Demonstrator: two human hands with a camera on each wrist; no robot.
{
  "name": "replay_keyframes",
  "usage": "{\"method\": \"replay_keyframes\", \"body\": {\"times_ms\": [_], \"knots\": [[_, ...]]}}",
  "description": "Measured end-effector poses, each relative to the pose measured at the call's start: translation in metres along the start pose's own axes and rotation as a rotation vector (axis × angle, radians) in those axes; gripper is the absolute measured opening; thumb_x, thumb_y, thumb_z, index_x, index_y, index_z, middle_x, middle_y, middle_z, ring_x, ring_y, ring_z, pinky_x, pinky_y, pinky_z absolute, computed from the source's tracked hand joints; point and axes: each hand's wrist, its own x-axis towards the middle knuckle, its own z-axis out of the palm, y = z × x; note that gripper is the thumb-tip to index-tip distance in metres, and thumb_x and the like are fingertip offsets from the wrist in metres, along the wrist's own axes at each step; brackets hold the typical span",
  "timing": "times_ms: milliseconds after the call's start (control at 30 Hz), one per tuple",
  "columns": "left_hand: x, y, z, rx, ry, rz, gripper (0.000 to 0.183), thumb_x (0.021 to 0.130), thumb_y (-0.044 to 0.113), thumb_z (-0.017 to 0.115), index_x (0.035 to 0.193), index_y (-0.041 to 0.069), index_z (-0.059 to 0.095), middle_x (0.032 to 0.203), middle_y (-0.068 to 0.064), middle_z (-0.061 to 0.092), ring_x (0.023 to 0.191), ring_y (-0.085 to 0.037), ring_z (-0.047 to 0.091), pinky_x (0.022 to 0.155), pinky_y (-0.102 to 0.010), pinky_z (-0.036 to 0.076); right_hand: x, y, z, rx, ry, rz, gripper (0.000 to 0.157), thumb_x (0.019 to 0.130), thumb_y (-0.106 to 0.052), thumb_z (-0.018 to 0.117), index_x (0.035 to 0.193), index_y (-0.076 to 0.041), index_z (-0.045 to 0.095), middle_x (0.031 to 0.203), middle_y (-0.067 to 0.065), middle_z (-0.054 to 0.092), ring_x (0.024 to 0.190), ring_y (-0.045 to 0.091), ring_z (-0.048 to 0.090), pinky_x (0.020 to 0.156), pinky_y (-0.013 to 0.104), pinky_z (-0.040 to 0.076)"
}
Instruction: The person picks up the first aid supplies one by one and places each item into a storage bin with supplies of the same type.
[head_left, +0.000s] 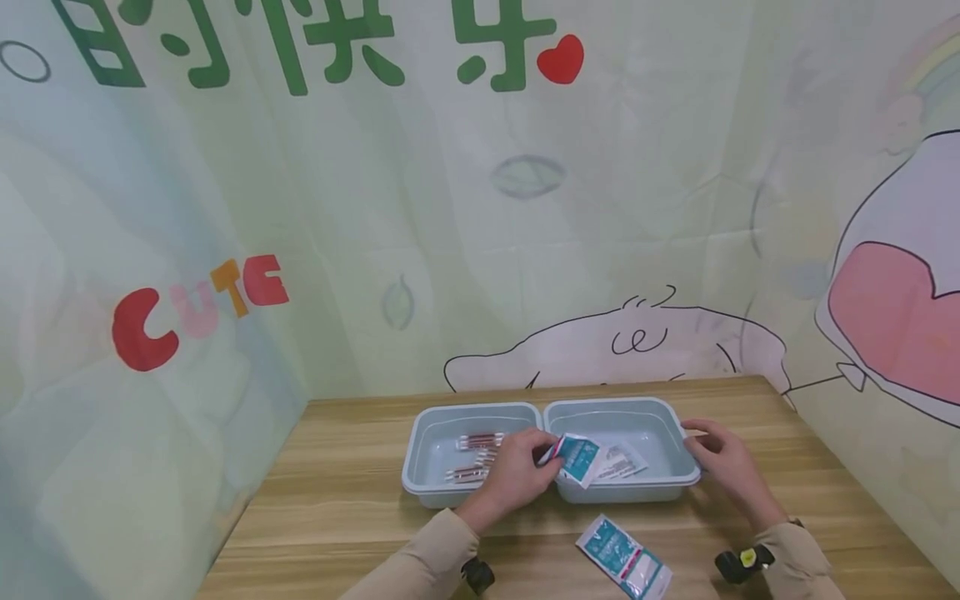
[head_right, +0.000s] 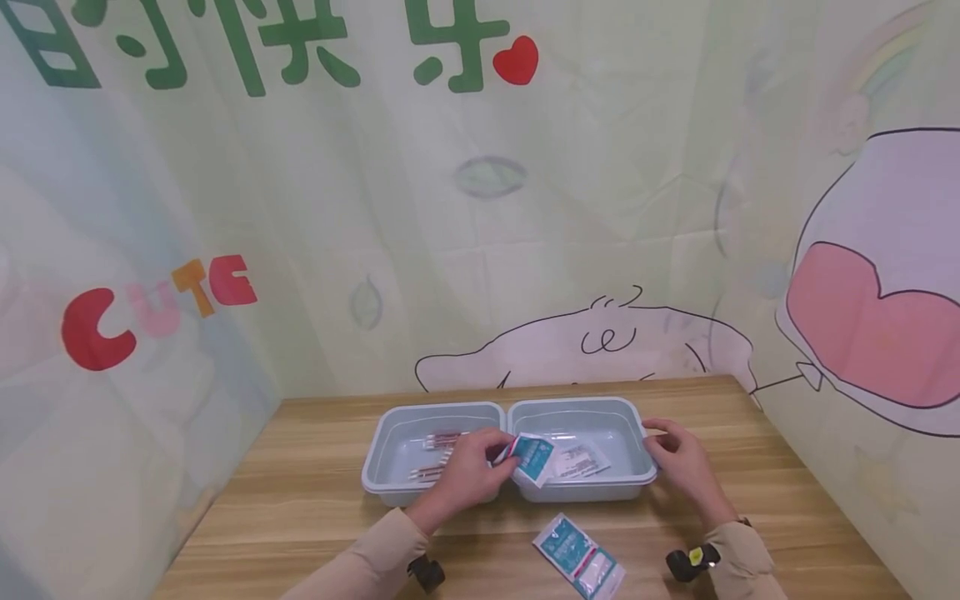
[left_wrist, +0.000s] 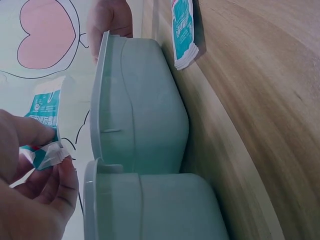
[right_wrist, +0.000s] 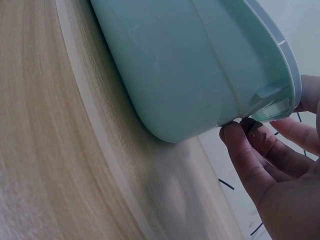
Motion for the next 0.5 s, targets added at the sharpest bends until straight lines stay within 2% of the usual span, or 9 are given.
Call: {"method": "replay_keyframes", "body": {"times_ms": [500], "knots": [[0.0047,-0.0005,0.0033,0.004,0.003,-0.010,0.019,0.086,0.015,0.073,0.104,0.009,0.073,0.098,-0.002,0.072,0.084,-0.004,0.062,0.076,-0.018,0.055,0.0010,0.0015,-0.0002,-0.013,0.011,-0.025,0.049,0.101,-0.035,0.051,0.139,-0.005,0.048,0.132,0.029,0.053,0.117,0.041,0.055,0.090,0.046,0.056]]}}
